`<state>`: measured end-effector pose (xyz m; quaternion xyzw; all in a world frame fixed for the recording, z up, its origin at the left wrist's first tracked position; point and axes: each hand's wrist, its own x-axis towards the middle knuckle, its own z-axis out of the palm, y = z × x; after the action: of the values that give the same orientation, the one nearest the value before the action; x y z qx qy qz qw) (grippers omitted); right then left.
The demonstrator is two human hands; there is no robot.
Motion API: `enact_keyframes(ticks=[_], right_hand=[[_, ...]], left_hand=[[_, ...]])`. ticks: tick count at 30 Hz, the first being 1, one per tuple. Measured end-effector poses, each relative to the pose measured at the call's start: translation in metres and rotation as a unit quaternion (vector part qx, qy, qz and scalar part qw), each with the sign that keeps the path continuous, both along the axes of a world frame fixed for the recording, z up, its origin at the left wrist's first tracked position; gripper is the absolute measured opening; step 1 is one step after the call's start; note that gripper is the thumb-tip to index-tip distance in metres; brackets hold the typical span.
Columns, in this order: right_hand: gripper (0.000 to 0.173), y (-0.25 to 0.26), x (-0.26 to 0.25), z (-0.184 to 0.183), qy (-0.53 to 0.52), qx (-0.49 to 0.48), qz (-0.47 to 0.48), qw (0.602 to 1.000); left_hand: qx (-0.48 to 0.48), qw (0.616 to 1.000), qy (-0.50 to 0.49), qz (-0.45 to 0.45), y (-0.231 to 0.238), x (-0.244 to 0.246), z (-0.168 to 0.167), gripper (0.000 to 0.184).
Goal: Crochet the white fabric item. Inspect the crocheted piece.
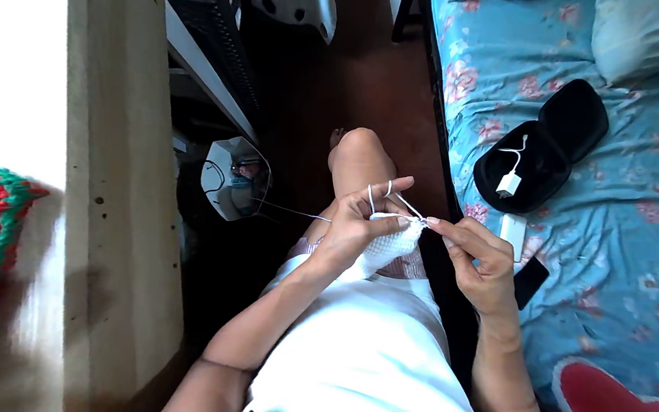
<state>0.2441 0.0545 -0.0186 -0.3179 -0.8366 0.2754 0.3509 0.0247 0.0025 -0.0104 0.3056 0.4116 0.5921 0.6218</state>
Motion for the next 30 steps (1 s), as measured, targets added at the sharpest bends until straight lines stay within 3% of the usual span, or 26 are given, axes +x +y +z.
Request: enact_keyframes(ticks=[12,17,30], right_hand=[[0.04,-0.008,0.001,0.013,-0.137,0.172,-0.046,0.974],[0.04,-0.012,-0.004,0.013,-0.146,0.195,-0.063,0.968],[0.038,-0.011,-0.011,0.004,-0.122,0.208,-0.054,0.969]], left_hand=[[-0.002,1.0,0.019,0.023,0.0,0.004,0.0,0.051],[0.02,0.998,0.051,0.033,-0.001,0.004,0.001,0.051],[0.0,1.0,0.023,0.014,-0.001,-0.002,-0.001,0.055]])
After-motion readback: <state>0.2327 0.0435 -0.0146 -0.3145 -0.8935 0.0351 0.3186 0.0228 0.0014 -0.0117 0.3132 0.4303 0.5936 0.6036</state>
